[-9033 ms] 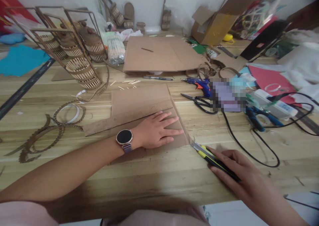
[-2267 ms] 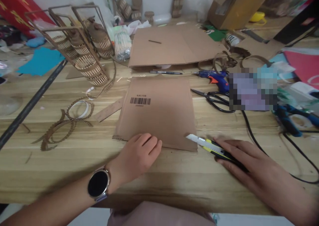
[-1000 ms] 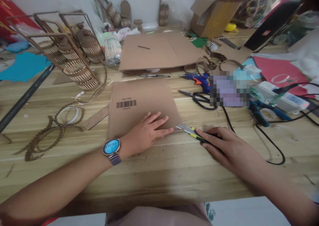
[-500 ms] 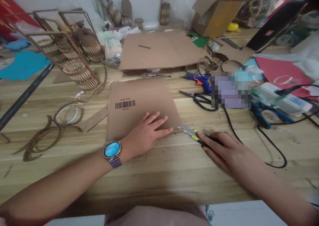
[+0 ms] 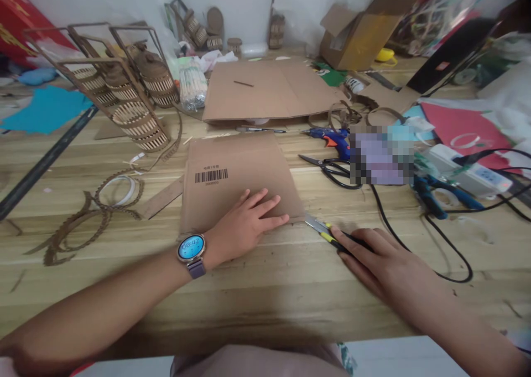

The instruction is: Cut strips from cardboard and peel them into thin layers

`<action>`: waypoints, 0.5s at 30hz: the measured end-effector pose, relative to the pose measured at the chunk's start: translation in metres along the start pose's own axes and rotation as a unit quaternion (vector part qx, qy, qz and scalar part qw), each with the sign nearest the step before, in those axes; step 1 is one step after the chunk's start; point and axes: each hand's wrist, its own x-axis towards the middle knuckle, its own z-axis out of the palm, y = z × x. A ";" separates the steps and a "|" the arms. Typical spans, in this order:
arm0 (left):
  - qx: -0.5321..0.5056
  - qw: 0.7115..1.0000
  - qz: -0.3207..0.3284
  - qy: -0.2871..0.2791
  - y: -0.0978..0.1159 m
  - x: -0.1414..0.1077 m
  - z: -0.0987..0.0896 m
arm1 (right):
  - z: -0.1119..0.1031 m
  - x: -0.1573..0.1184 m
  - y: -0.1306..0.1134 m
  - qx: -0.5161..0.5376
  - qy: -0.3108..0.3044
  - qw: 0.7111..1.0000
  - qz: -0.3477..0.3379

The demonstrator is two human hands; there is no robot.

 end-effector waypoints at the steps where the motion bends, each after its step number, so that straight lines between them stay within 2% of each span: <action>1: 0.001 1.000 -0.001 -0.001 0.000 0.000 0.000 | 0.000 -0.003 0.000 0.003 0.000 1.000 0.002; 9: 0.011 1.000 0.001 0.000 0.001 0.001 0.000 | -0.003 -0.003 -0.002 0.040 -0.008 0.998 0.039; 15: -0.039 0.998 -0.001 0.056 -0.004 -0.001 0.004 | -0.001 0.000 -0.005 0.061 -0.007 0.996 0.062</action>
